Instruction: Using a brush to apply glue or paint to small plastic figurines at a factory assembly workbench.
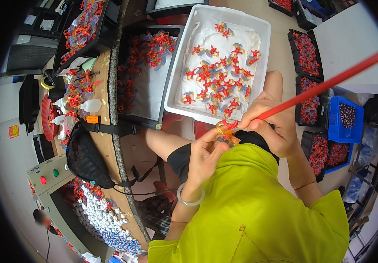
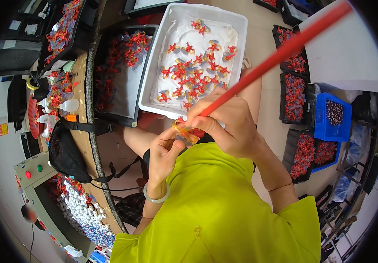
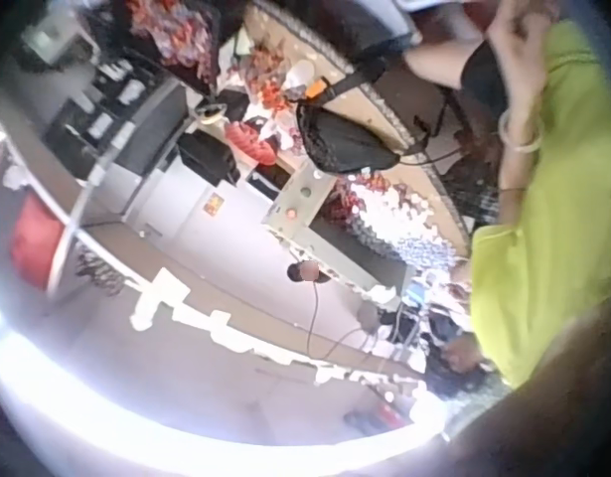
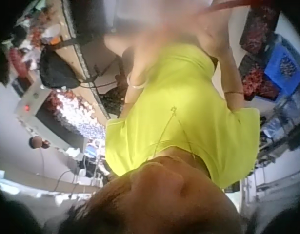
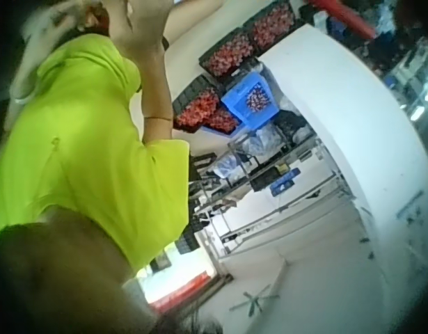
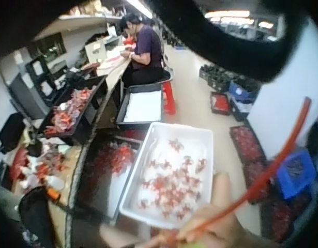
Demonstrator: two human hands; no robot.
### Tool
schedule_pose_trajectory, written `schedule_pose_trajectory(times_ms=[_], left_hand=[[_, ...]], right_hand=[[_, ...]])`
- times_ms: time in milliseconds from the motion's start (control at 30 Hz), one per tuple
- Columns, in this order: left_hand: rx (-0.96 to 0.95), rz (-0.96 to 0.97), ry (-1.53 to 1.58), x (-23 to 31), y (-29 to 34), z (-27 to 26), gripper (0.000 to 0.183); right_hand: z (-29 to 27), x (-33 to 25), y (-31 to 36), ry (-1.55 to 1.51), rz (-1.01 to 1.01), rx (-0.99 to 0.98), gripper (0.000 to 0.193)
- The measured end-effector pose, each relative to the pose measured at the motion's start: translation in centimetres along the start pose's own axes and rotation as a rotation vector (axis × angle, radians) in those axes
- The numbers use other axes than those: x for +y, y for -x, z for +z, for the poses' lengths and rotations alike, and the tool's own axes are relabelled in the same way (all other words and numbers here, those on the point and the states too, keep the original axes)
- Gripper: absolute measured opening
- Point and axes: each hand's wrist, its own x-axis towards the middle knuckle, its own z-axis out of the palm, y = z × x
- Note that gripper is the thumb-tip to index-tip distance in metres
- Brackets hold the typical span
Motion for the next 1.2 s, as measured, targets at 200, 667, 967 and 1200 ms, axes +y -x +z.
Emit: schedule_pose_trajectory(times_ms=[200,667,967,1200], left_hand=[[-0.064,0.011,-0.025,-0.2,-0.3,-0.2,0.044],[-0.056,0.026,0.16,0.2,-0.7,-0.1,0.056],[0.196,0.187,-0.259,0.0,-1.3,0.9,0.061],[0.375,0.424,-0.882,0.3,-1.2,0.8,0.062]], right_hand=[[-0.3,0.1,0.2,-0.026,0.027,0.005,0.014],[-1.0,-0.4,1.2,-0.123,0.164,0.057,0.011],[3.3,0.9,0.7,-0.211,0.321,0.127,0.017],[3.8,2.0,1.5,-0.573,0.413,0.174,0.019]])
